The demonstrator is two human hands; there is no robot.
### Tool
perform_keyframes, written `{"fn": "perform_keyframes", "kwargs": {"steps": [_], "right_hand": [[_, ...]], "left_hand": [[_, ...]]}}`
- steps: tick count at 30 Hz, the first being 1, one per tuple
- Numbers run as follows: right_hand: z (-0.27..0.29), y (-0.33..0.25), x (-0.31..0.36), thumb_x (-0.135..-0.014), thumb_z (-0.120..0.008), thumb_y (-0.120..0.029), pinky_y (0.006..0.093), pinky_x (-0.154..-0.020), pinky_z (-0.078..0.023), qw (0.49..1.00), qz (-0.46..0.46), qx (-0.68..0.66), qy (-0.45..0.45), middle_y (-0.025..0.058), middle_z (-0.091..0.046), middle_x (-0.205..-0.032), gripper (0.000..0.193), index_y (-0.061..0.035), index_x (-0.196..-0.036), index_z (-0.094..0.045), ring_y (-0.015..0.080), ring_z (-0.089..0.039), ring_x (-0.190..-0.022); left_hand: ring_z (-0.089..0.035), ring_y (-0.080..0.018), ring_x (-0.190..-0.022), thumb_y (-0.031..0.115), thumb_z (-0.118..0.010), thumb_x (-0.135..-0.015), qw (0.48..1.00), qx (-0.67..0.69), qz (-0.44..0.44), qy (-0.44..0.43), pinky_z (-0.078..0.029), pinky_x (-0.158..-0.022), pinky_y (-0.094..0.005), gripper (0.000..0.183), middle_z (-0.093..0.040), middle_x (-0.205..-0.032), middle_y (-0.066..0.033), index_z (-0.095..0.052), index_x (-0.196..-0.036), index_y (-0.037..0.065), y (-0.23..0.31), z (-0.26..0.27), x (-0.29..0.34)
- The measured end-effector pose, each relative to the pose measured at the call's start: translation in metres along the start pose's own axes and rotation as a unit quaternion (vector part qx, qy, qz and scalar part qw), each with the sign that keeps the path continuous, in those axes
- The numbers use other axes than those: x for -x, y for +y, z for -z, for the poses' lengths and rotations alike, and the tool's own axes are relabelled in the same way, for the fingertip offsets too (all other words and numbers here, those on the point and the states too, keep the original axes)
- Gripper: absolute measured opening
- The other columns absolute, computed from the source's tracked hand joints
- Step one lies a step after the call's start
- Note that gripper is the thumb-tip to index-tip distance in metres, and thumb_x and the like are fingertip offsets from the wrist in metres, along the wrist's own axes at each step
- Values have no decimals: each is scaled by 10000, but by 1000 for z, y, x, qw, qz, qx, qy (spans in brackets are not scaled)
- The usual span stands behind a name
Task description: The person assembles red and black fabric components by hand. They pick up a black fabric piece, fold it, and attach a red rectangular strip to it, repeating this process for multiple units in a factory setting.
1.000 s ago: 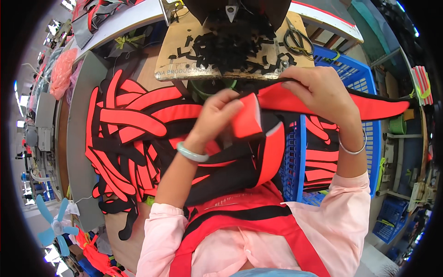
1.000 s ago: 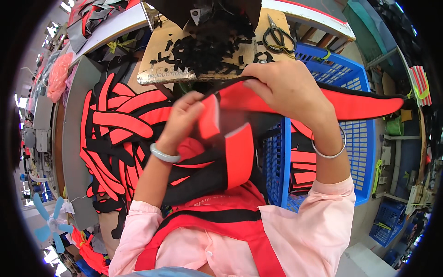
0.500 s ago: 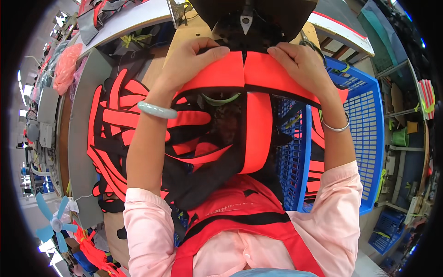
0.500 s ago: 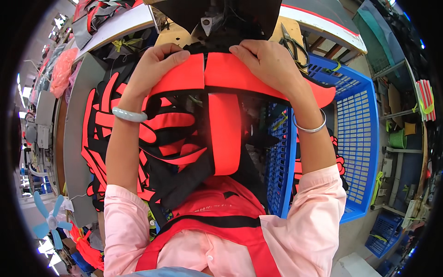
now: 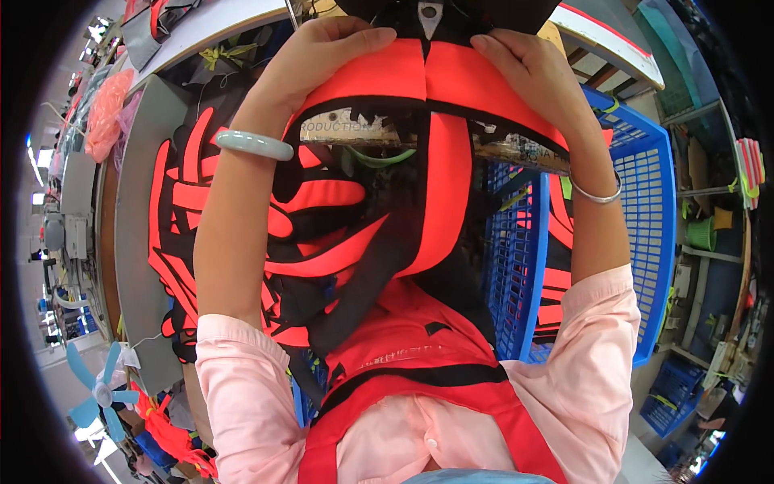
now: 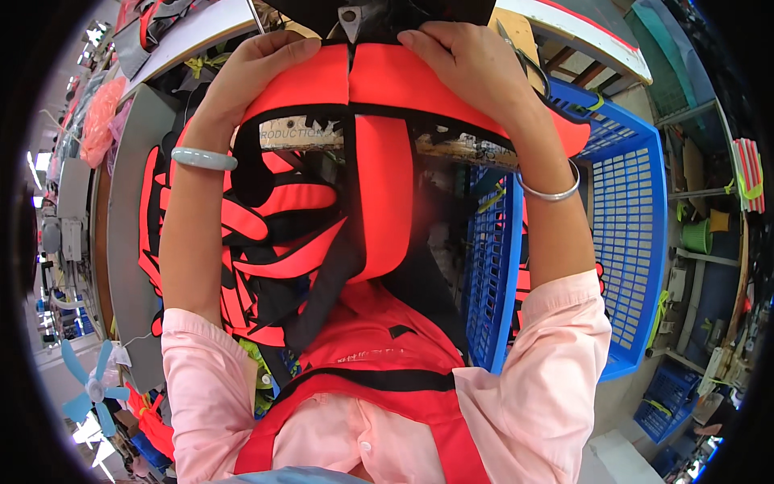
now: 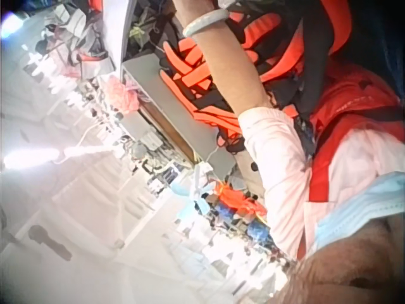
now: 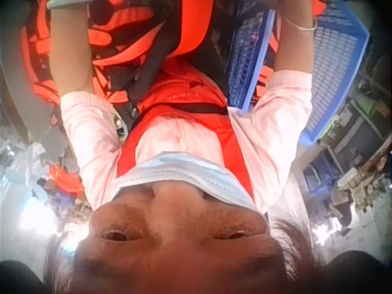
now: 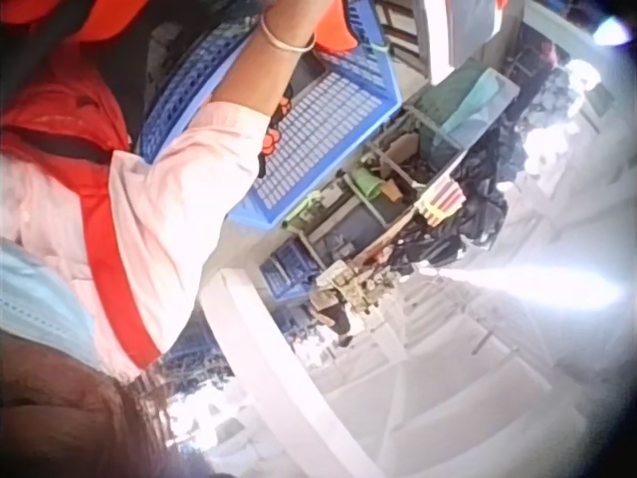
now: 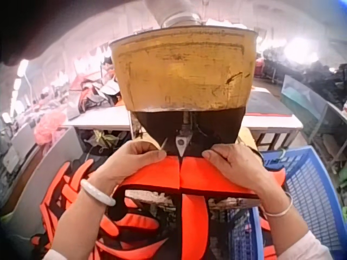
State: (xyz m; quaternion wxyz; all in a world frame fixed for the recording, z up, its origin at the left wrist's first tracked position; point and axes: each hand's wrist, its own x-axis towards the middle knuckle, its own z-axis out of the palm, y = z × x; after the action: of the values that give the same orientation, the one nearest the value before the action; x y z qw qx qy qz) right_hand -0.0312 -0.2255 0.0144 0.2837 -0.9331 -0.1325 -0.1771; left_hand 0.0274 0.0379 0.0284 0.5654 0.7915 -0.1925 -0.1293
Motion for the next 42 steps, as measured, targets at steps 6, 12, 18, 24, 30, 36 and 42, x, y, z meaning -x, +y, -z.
{"fn": "perform_keyframes", "kwargs": {"steps": [6, 12, 18, 24, 30, 36, 42], "right_hand": [[10, 10, -3, -938, -551, -353, 418, -625, -452, 998, 40, 7, 47, 188, -617, -719, 356, -22, -916, -681, 363, -598, -674], [29, 3, 46, -964, -516, -408, 347, -576, -409, 986, -93, -88, -111, 133, -479, -595, 473, 27, -796, -598, 216, -490, -548], [30, 1, 98, -996, -520, -272, 217, -523, -342, 887, -191, -407, -106, -14, -514, -654, 346, -50, -733, -560, 58, -427, -561], [44, -30, 100, -959, -549, -171, 224, -755, -482, 896, -95, -394, -178, 28, -687, -939, 224, 5, -985, -686, 75, -610, -845], [14, -87, 134, -910, -566, -158, 332, -955, -453, 770, 95, -563, -285, 124, -666, -1140, 360, 30, -1214, -608, 195, -605, -1081], [54, -102, 159, -844, -691, -198, 305, -745, -508, 887, -80, -363, -272, 108, -696, -885, 256, 8, -992, -661, 178, -657, -815], [56, -100, 142, -860, -665, -291, 390, -560, -445, 994, -91, -64, -3, 164, -629, -697, 294, -1, -815, -641, 338, -598, -622]], "left_hand": [[-610, -79, -889, 341, -695, -874, 1000, 1, 13, 1, -474, -823, -218, 418, -670, -961, -24, -661, -1092, -14, -2, 10, -1], [-561, -69, -966, 220, -645, -925, 988, -95, 14, -120, -450, -874, -235, 355, -630, -1042, 10, -604, -1195, -7, 8, 2, 48], [-600, -210, -869, -47, -626, -815, 941, -188, -231, -159, -482, -764, -318, 197, -610, -920, -78, -618, -1009, -11, 20, -21, 102], [-637, -281, -825, -12, -615, -761, 869, -245, -385, -192, -521, -691, -374, 183, -652, -963, -100, -650, -934, 41, 54, -57, 155], [-599, -282, -870, -83, -616, -747, 898, 43, -357, -254, -493, -759, -353, 277, -607, -923, -94, -641, -991, 47, 43, -93, 190], [-578, -270, -1021, 71, -579, -877, 888, 315, -271, -199, -465, -905, -395, 45, -592, -1051, -132, -613, -875, 41, 4, -107, 176], [-628, -172, -960, 115, -538, -963, 843, 535, 12, -58, -499, -884, -308, 168, -613, -1075, -81, -587, -1087, 13, 5, -106, 152]]}}
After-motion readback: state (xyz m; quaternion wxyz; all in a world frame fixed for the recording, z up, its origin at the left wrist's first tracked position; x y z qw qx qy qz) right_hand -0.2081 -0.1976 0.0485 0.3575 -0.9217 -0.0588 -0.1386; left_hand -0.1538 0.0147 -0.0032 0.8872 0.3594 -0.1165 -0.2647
